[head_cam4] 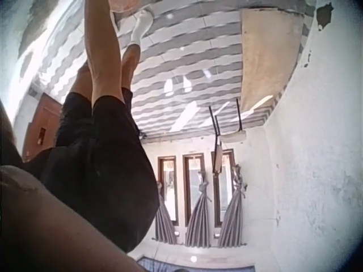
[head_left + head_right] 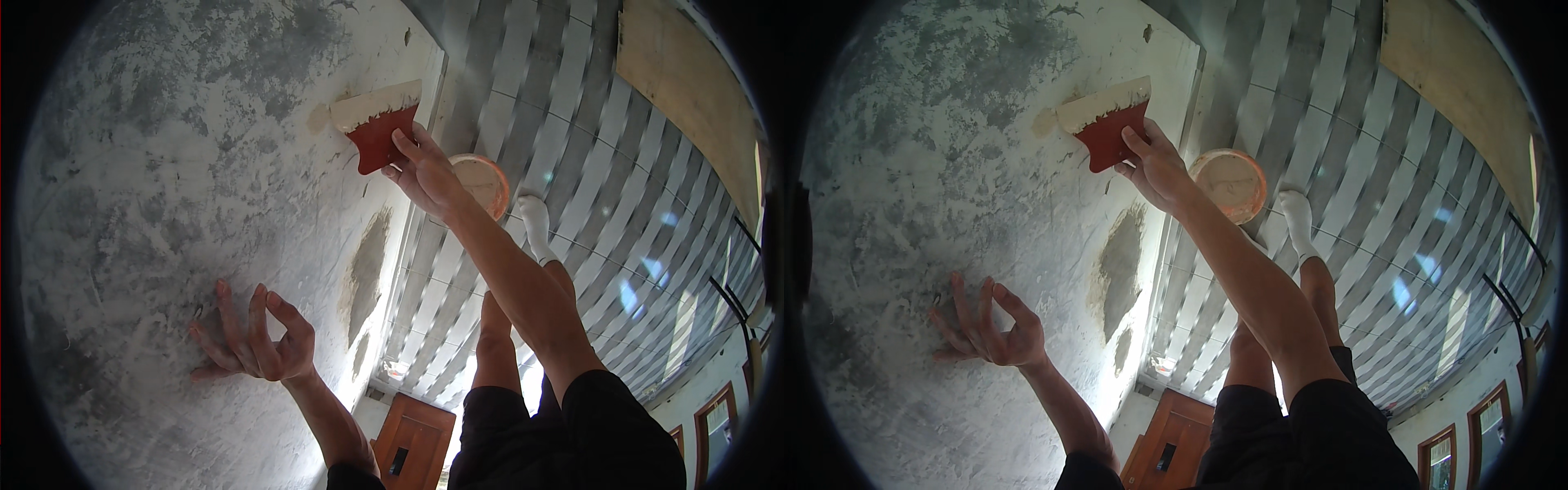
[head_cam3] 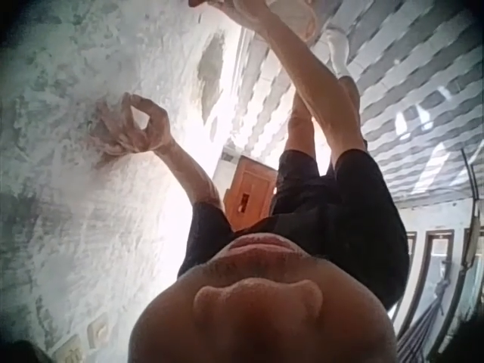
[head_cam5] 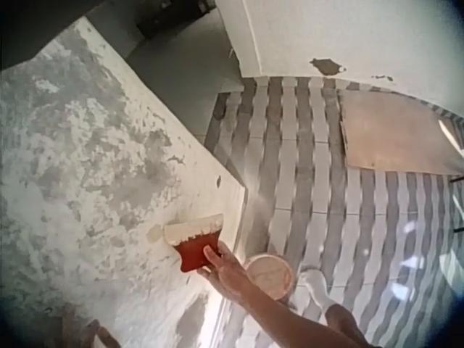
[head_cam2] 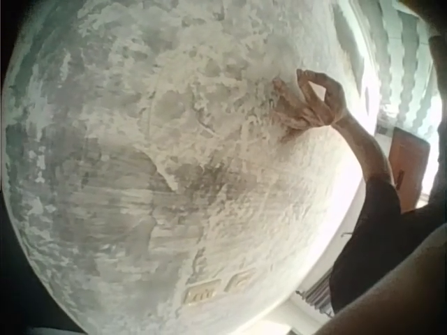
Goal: The person is applying plaster to a wall using a putty knife and a bucket.
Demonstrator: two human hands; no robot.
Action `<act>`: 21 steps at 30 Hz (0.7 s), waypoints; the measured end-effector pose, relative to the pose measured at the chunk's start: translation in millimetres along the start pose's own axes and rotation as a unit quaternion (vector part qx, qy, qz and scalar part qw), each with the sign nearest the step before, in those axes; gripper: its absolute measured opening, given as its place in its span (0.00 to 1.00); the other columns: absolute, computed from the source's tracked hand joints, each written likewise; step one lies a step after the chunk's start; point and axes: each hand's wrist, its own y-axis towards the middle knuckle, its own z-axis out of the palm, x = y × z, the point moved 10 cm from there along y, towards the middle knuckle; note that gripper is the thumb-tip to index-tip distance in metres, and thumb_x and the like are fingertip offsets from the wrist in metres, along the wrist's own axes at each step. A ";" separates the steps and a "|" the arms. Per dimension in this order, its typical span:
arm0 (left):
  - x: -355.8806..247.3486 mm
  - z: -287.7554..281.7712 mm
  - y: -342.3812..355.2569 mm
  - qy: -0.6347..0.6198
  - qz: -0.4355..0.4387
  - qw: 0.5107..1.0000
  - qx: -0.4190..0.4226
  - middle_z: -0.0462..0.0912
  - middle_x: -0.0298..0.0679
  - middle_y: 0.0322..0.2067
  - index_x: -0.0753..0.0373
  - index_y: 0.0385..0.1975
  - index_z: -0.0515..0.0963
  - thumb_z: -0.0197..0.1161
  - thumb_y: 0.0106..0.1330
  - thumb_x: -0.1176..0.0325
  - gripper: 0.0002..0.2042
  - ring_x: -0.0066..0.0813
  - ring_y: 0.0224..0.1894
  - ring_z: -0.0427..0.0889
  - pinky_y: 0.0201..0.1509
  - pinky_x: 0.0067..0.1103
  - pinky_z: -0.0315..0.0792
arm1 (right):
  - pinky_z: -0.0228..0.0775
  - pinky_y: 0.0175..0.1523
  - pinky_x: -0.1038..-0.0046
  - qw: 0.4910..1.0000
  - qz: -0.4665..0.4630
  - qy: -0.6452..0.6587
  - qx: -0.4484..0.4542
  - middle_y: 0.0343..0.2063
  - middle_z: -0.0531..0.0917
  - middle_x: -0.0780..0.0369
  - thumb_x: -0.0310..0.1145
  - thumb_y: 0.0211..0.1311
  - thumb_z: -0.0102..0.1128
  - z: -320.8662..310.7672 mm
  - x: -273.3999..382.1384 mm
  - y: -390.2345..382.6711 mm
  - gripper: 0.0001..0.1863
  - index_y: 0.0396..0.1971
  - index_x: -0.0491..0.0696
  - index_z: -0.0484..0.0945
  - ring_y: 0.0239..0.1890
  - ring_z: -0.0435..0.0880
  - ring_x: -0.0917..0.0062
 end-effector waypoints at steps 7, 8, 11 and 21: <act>-0.5 0.3 0.3 0.001 -0.003 1.000 -0.009 0.81 0.33 0.50 0.49 0.31 0.82 0.63 0.62 0.63 0.03 0.43 0.67 0.61 0.72 0.48 0.24 | 0.66 0.44 0.74 1.000 0.009 0.025 -0.005 0.50 0.74 0.64 0.35 0.71 0.50 1.9 1.0 -2.6 0.18 0.57 0.49 0.63 0.48 0.73 0.79; -2.1 -0.5 2.2 0.002 0.001 1.000 -0.017 0.81 0.32 0.51 0.49 0.32 0.82 0.62 0.64 0.62 0.04 0.42 0.67 0.62 0.72 0.47 0.25 | 0.66 0.44 0.74 0.999 0.014 0.025 0.026 0.50 0.74 0.64 0.35 0.71 0.50 9.0 0.7 -3.2 0.18 0.57 0.49 0.63 0.49 0.72 0.79; -2.6 -0.9 5.1 0.005 -0.003 1.000 -0.013 0.81 0.32 0.51 0.50 0.32 0.82 0.62 0.64 0.62 0.04 0.42 0.67 0.62 0.72 0.47 0.24 | 0.66 0.48 0.73 1.000 0.023 0.010 -0.011 0.51 0.73 0.64 0.35 0.71 0.50 1.1 -1.6 -1.7 0.19 0.57 0.49 0.63 0.50 0.72 0.78; 0.9 1.2 1.0 0.022 -0.006 1.000 -0.005 0.82 0.33 0.49 0.49 0.30 0.82 0.66 0.58 0.64 0.02 0.43 0.68 0.60 0.72 0.48 0.23 | 0.64 0.53 0.67 0.999 0.029 -0.037 0.008 0.50 0.74 0.64 0.37 0.72 0.48 4.1 0.0 -8.1 0.16 0.56 0.50 0.64 0.50 0.73 0.77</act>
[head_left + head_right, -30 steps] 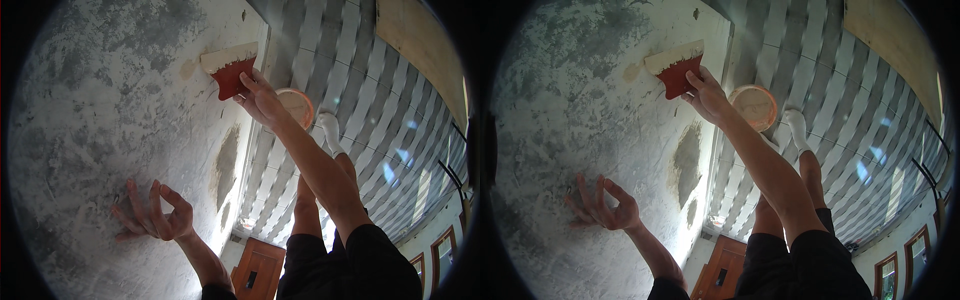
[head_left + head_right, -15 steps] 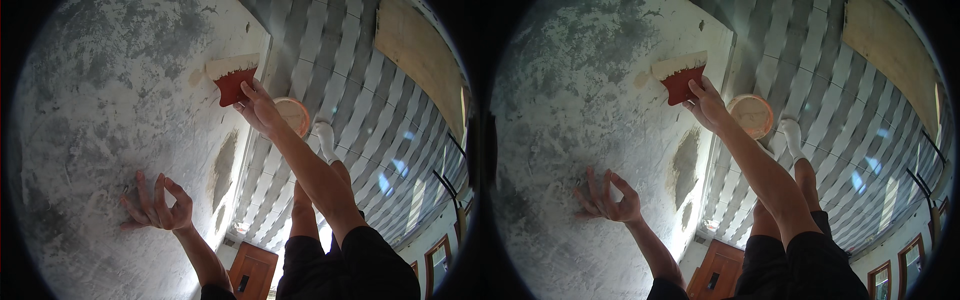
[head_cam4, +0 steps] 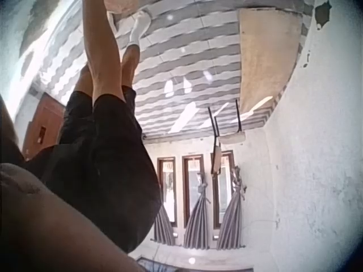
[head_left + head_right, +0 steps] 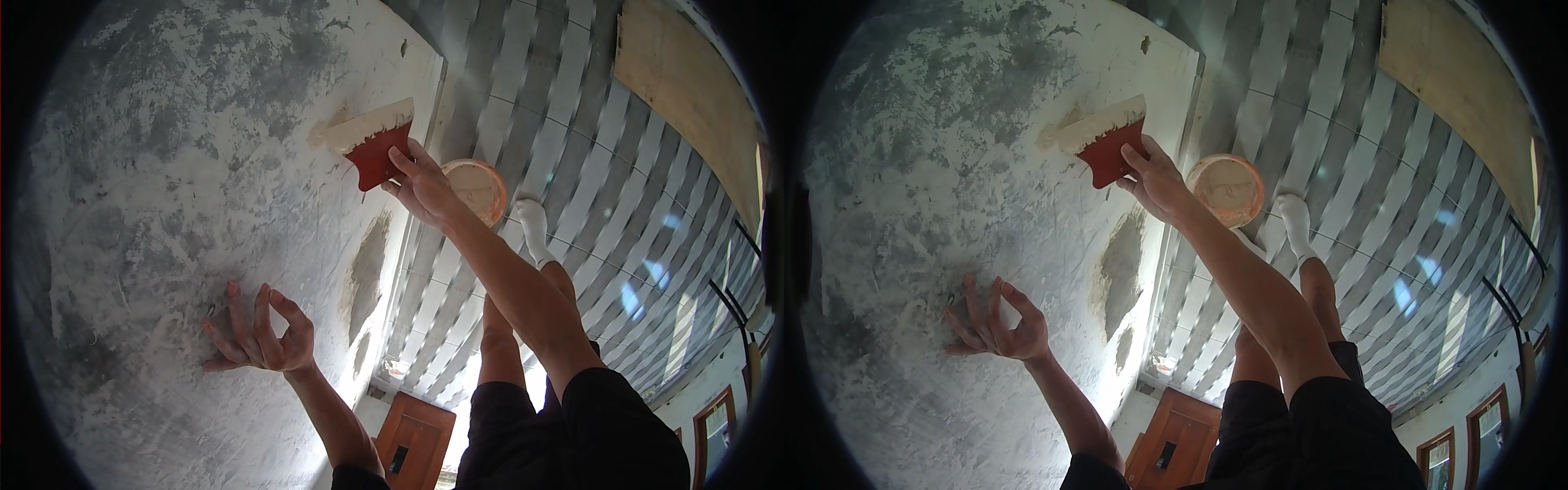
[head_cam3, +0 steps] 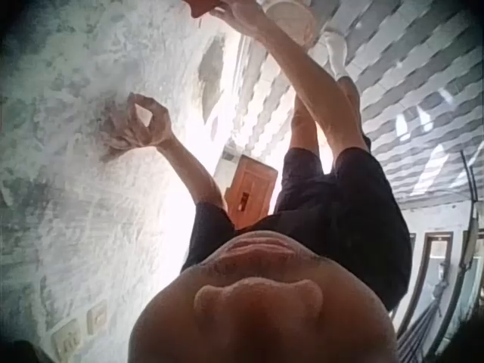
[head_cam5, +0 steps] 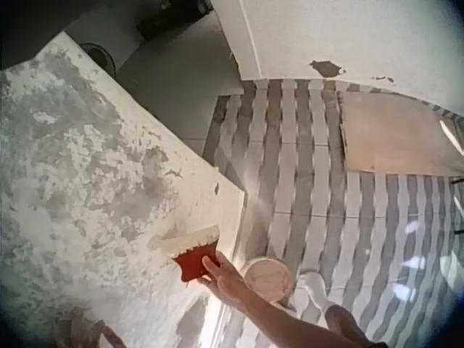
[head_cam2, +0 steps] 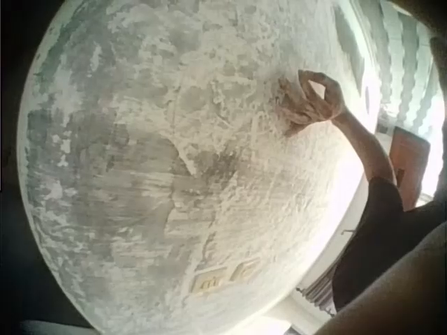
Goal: The person is applying plaster to a wall using a putty knife and a bucket.
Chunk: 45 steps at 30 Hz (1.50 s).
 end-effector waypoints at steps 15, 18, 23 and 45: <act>0.2 1.4 1.0 0.009 -0.010 1.000 -0.001 0.82 0.32 0.48 0.49 0.28 0.82 0.66 0.57 0.64 0.02 0.42 0.68 0.59 0.72 0.49 0.24 | 0.71 0.52 0.69 0.972 -0.178 -0.121 -0.097 0.47 0.77 0.62 0.37 0.69 0.53 26.2 119.7 -33.8 0.18 0.54 0.46 0.66 0.48 0.76 0.77; -1.2 1.2 3.0 0.004 -0.012 1.000 -0.007 0.82 0.32 0.48 0.49 0.28 0.82 0.66 0.58 0.64 0.01 0.42 0.68 0.59 0.72 0.48 0.25 | 0.67 0.55 0.67 0.989 -0.131 0.010 -0.067 0.49 0.75 0.62 0.36 0.70 0.51 29.9 114.6 -7.7 0.17 0.55 0.47 0.65 0.50 0.74 0.76; -0.9 -0.5 1.2 0.003 -0.001 1.000 -0.026 0.83 0.31 0.46 0.49 0.28 0.82 0.65 0.57 0.63 0.02 0.43 0.68 0.60 0.72 0.48 0.25 | 0.64 0.56 0.67 0.991 -0.123 0.044 -0.015 0.50 0.75 0.63 0.34 0.71 0.49 37.0 111.1 22.6 0.17 0.56 0.49 0.65 0.52 0.73 0.76; -3.6 2.6 -1.7 0.001 0.025 0.999 0.029 0.84 0.34 0.43 0.51 0.28 0.80 0.62 0.58 0.63 0.03 0.49 0.68 0.57 0.71 0.50 0.22 | 0.64 0.38 0.78 0.985 -0.127 0.086 0.073 0.51 0.76 0.65 0.34 0.70 0.50 35.5 90.1 61.3 0.18 0.58 0.50 0.65 0.46 0.74 0.81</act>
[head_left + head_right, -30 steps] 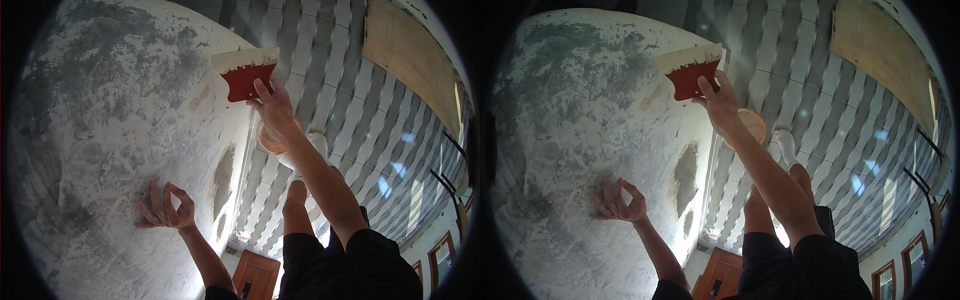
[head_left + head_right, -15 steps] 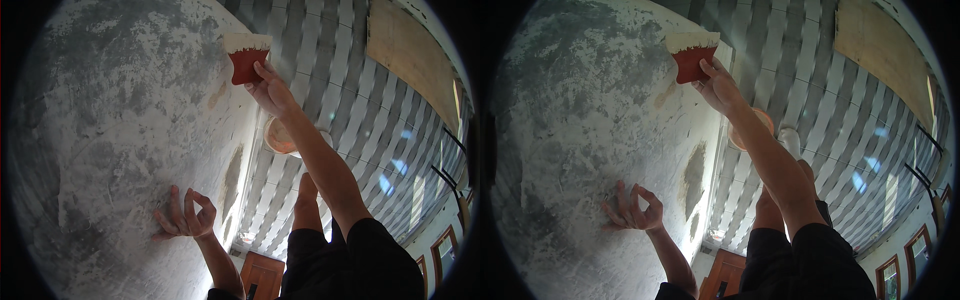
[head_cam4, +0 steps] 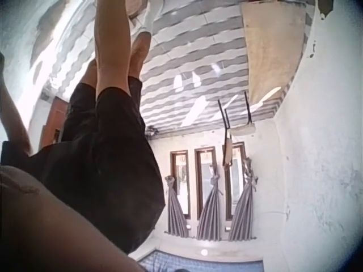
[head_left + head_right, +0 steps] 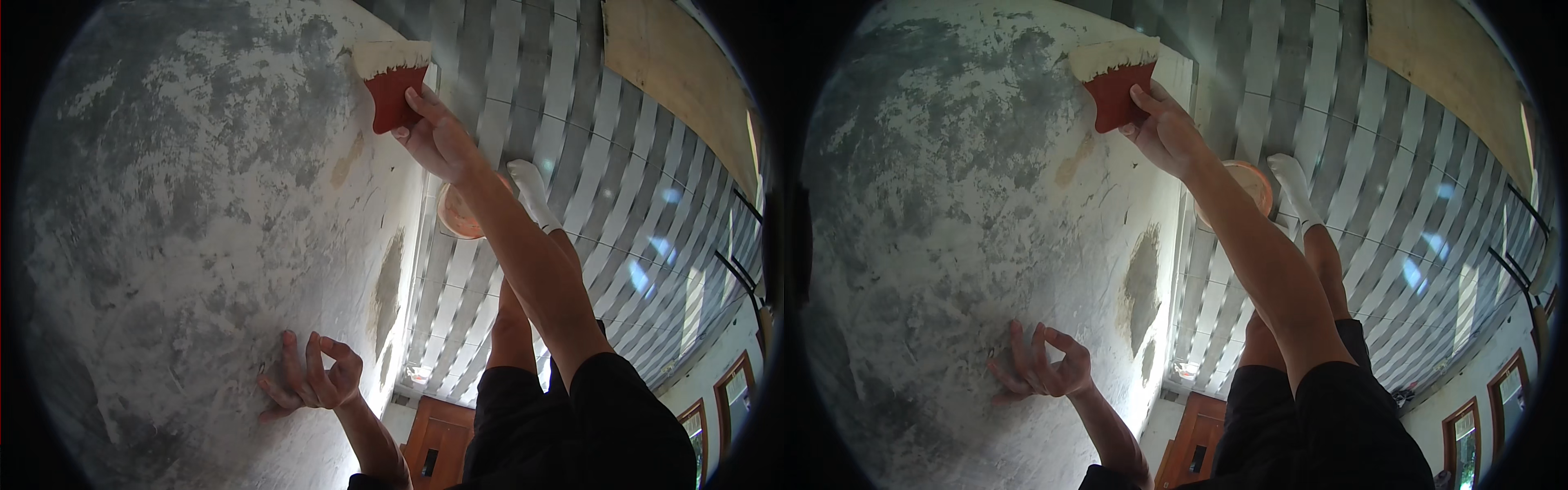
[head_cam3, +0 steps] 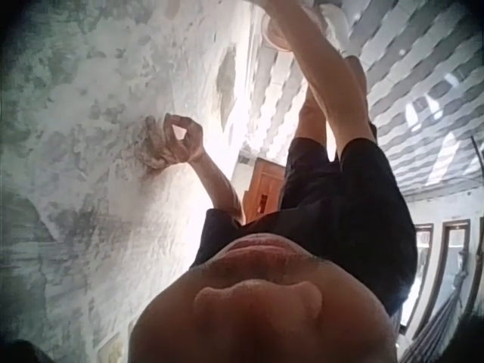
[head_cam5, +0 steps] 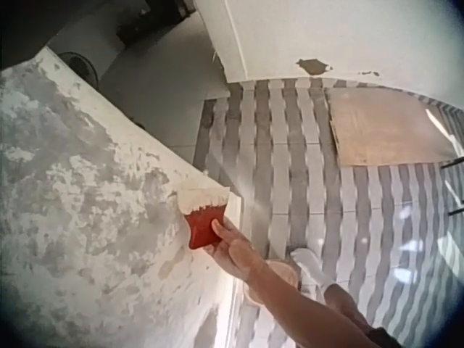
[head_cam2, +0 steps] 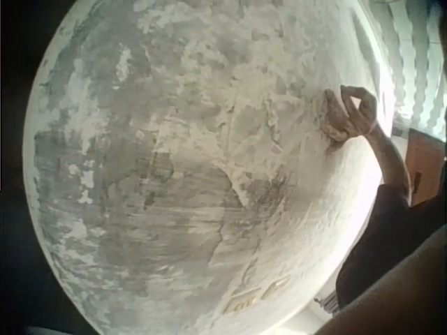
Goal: The person is applying plaster to a wall using a putty knife and a bucket.
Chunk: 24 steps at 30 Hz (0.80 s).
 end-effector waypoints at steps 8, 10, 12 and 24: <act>-3.0 0.1 3.7 0.008 -0.003 1.000 0.001 0.84 0.32 0.43 0.51 0.27 0.80 0.62 0.60 0.64 0.03 0.46 0.68 0.58 0.71 0.48 0.25 | 0.70 0.53 0.72 1.000 0.018 0.014 -0.012 0.54 0.74 0.61 0.34 0.70 0.51 6.4 -6.7 8.6 0.20 0.59 0.47 0.64 0.54 0.74 0.74; -2.9 2.2 2.7 0.018 -0.003 1.000 0.011 0.84 0.32 0.42 0.51 0.26 0.80 0.61 0.59 0.62 0.04 0.47 0.69 0.55 0.71 0.49 0.23 | 0.69 0.56 0.71 1.000 0.019 0.016 -0.016 0.54 0.73 0.61 0.33 0.70 0.50 3.3 -5.6 9.2 0.20 0.59 0.47 0.63 0.55 0.73 0.74; -2.8 2.5 3.4 0.026 -0.003 1.000 0.009 0.84 0.32 0.41 0.50 0.25 0.80 0.61 0.60 0.61 0.05 0.47 0.69 0.55 0.71 0.49 0.24 | 0.69 0.55 0.71 0.999 0.024 0.011 -0.036 0.54 0.74 0.61 0.33 0.70 0.50 -3.1 -5.7 8.9 0.20 0.59 0.47 0.63 0.55 0.73 0.74; -2.9 2.9 4.1 0.024 0.000 1.000 0.000 0.84 0.32 0.42 0.51 0.25 0.81 0.62 0.59 0.63 0.03 0.46 0.69 0.55 0.71 0.48 0.23 | 0.67 0.39 0.78 0.997 0.001 0.038 -0.063 0.50 0.76 0.64 0.34 0.70 0.51 0.3 2.1 -5.0 0.17 0.56 0.49 0.66 0.45 0.75 0.80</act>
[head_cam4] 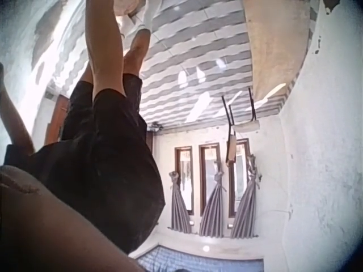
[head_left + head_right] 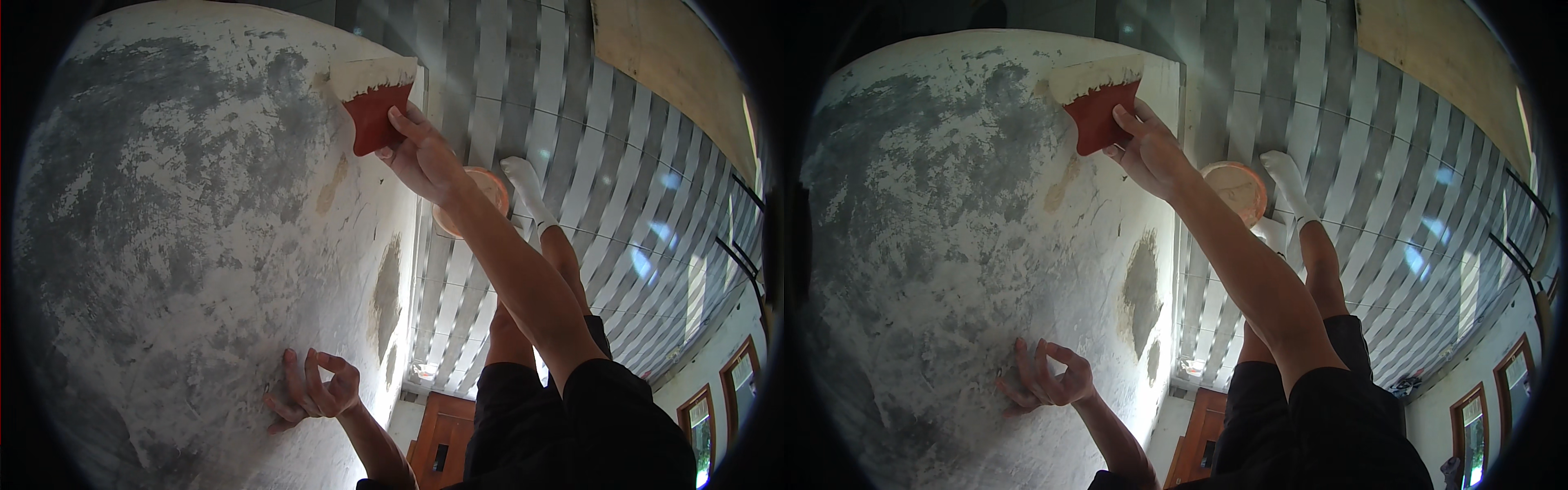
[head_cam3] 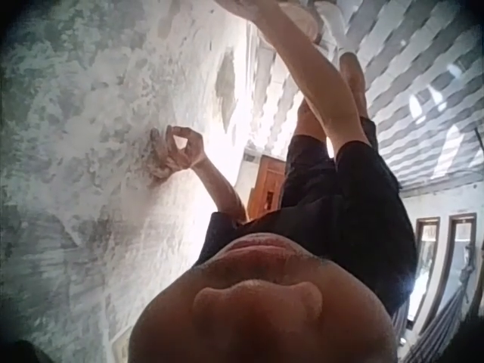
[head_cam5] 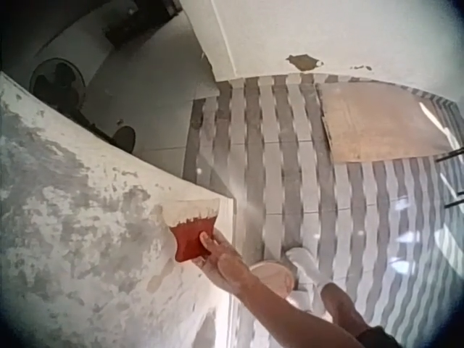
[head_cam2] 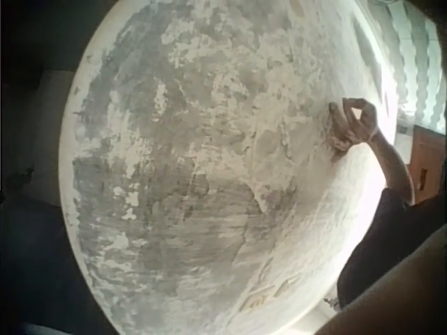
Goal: The person is applying plaster to a wall using a putty knife and a bucket.
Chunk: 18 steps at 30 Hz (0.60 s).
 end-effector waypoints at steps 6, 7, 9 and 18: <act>-4.2 -3.5 5.7 -0.013 0.008 1.000 -0.011 0.84 0.32 0.42 0.52 0.27 0.80 0.63 0.60 0.65 0.02 0.44 0.68 0.59 0.72 0.44 0.26 | 0.68 0.41 0.77 1.000 0.004 -0.020 -0.019 0.50 0.76 0.64 0.34 0.70 0.50 1.3 -6.6 7.0 0.17 0.56 0.49 0.66 0.46 0.75 0.79; -4.7 -3.8 5.9 -0.013 0.008 1.000 -0.011 0.84 0.32 0.42 0.52 0.27 0.80 0.63 0.60 0.65 0.02 0.44 0.68 0.59 0.72 0.44 0.26 | 0.68 0.41 0.77 1.000 0.004 -0.020 -0.018 0.50 0.76 0.64 0.34 0.70 0.50 -1.9 -5.6 7.8 0.17 0.56 0.49 0.66 0.46 0.75 0.79; -4.6 -3.9 5.7 -0.017 0.005 1.000 -0.011 0.85 0.32 0.42 0.52 0.27 0.80 0.63 0.60 0.65 0.03 0.44 0.68 0.59 0.72 0.44 0.26 | 0.68 0.55 0.70 0.999 0.000 -0.039 -0.029 0.53 0.73 0.60 0.33 0.71 0.48 -10.9 -2.4 7.3 0.19 0.59 0.47 0.63 0.53 0.73 0.74; -4.0 -4.1 7.1 -0.014 0.002 1.000 -0.009 0.85 0.32 0.42 0.52 0.26 0.80 0.62 0.61 0.64 0.04 0.44 0.67 0.60 0.72 0.45 0.27 | 0.66 0.38 0.78 1.000 0.011 -0.004 -0.023 0.51 0.76 0.65 0.34 0.70 0.50 -6.1 -11.3 11.3 0.16 0.56 0.51 0.67 0.46 0.74 0.80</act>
